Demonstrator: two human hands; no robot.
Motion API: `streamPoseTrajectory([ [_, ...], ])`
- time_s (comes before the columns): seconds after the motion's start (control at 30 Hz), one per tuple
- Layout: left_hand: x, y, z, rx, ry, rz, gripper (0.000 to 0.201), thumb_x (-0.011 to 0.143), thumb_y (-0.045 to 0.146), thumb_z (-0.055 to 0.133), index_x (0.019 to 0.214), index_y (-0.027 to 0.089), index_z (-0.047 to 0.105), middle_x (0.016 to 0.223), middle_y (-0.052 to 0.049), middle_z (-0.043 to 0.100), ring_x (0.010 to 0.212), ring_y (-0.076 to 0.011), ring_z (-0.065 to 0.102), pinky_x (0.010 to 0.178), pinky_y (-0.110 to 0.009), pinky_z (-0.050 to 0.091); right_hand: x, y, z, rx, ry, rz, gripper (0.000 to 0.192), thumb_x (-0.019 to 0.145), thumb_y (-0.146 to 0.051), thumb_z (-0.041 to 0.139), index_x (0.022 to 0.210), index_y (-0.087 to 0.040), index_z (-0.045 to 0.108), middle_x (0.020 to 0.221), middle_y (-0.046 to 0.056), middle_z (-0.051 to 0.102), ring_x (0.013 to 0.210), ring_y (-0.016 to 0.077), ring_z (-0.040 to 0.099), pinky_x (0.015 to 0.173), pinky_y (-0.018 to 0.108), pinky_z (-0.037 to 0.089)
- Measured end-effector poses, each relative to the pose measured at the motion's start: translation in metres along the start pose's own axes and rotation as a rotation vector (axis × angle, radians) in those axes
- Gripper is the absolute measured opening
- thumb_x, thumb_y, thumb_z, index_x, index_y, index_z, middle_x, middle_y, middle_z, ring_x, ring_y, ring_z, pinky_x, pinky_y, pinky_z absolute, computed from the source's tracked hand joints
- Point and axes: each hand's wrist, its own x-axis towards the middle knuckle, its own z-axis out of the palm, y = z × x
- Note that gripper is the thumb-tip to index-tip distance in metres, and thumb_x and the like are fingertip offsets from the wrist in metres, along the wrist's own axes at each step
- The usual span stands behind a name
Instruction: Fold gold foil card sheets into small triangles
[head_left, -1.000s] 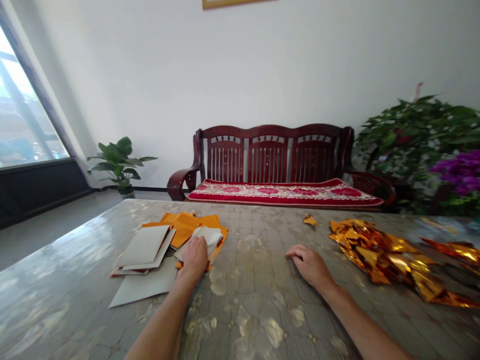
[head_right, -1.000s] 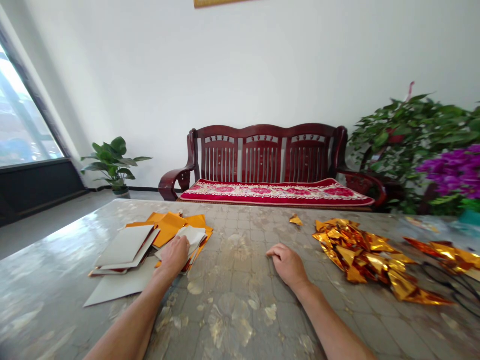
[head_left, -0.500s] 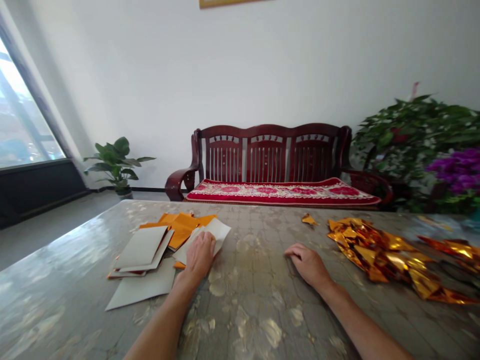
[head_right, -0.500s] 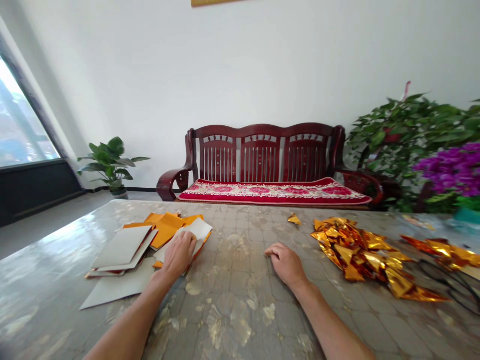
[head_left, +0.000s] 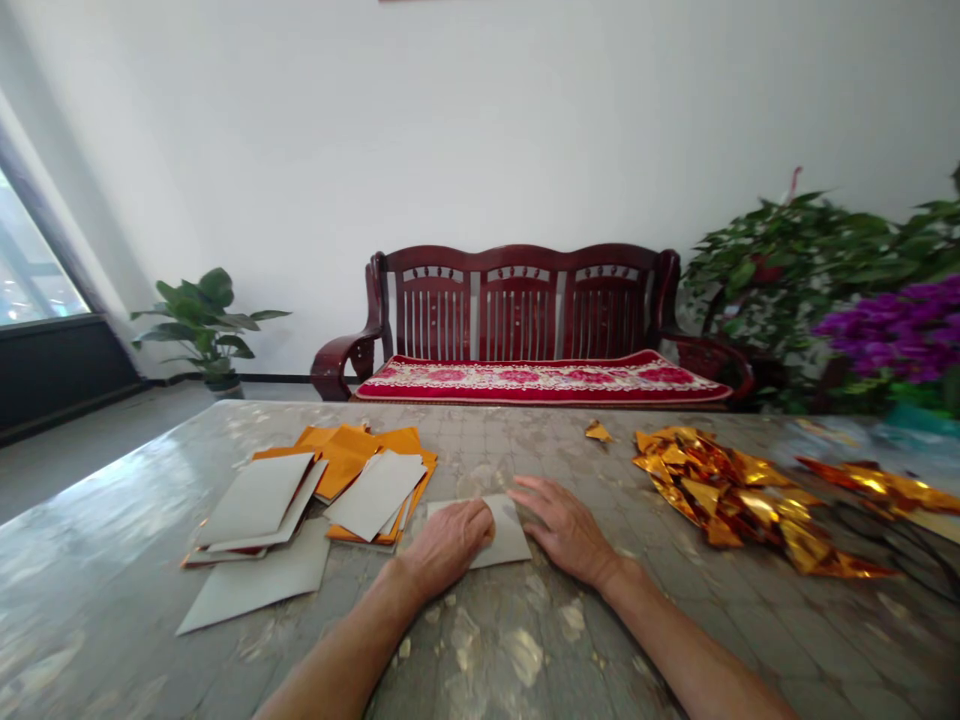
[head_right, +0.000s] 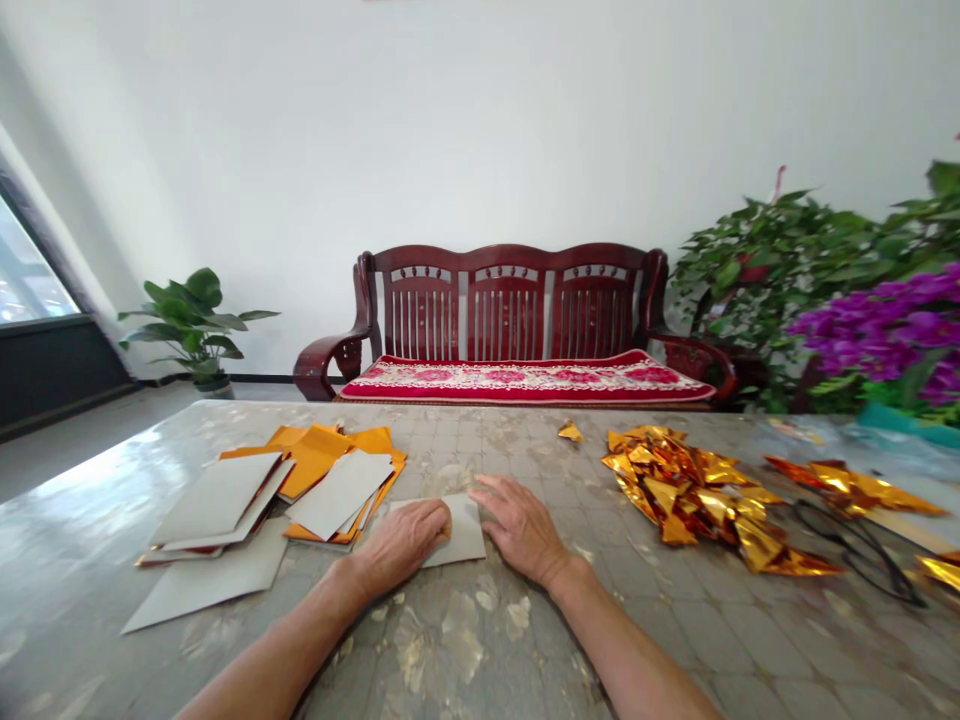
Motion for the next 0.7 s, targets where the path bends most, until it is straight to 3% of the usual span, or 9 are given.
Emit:
streamPoseTrajectory([
  [0.07, -0.002, 0.002, 0.001, -0.040, 0.013, -0.007, 0.006, 0.096, 0.024, 0.049, 0.099, 0.021, 0.054, 0.100, -0.001, 0.062, 0.094, -0.0165, 0.060, 0.085, -0.027, 0.045, 0.001, 0.000, 0.001, 0.041, -0.064, -0.025, 0.032, 0.091, -0.018, 0.055, 0.120, -0.025, 0.066, 0.125, 0.006, 0.066, 0.119, 0.0208, 0.056, 0.104, 0.040, 0.045],
  [0.23, -0.006, 0.013, 0.001, -0.060, 0.080, -0.047, 0.038, 0.087, 0.049, 0.062, 0.113, 0.022, 0.053, 0.117, -0.005, 0.062, 0.111, -0.0241, 0.057, 0.097, -0.038, 0.043, 0.003, -0.004, -0.002, 0.033, -0.178, -0.077, 0.031, 0.095, -0.019, 0.050, 0.122, -0.027, 0.065, 0.127, 0.002, 0.066, 0.128, 0.0203, 0.049, 0.107, 0.039, 0.040],
  [0.33, -0.008, 0.017, 0.000, -0.059, 0.075, -0.023, 0.048, 0.083, 0.059, 0.063, 0.114, 0.022, 0.055, 0.120, -0.007, 0.062, 0.111, -0.0259, 0.057, 0.096, -0.039, 0.043, 0.005, -0.010, -0.004, -0.037, -0.196, -0.041, 0.027, 0.096, -0.020, 0.049, 0.115, -0.025, 0.067, 0.119, 0.004, 0.069, 0.120, 0.0204, 0.053, 0.101, 0.037, 0.041],
  [0.53, -0.008, 0.017, 0.000, -0.024, 0.061, -0.020, 0.044, 0.088, 0.053, 0.060, 0.119, 0.023, 0.056, 0.123, -0.007, 0.061, 0.113, -0.0256, 0.056, 0.097, -0.039, 0.042, 0.007, -0.025, -0.013, -0.277, -0.232, 0.121, 0.020, 0.095, -0.025, 0.051, 0.085, -0.020, 0.069, 0.088, 0.006, 0.065, 0.090, 0.0208, 0.057, 0.082, 0.033, 0.041],
  [0.7, -0.007, 0.013, 0.005, 0.001, 0.049, -0.060, 0.039, 0.090, 0.050, 0.059, 0.119, 0.025, 0.057, 0.122, -0.006, 0.062, 0.113, -0.0244, 0.057, 0.097, -0.038, 0.043, 0.006, -0.023, -0.028, -0.152, -0.288, 0.084, 0.012, 0.087, -0.028, 0.064, 0.096, -0.024, 0.070, 0.095, 0.003, 0.063, 0.095, 0.0196, 0.056, 0.081, 0.029, 0.040],
])
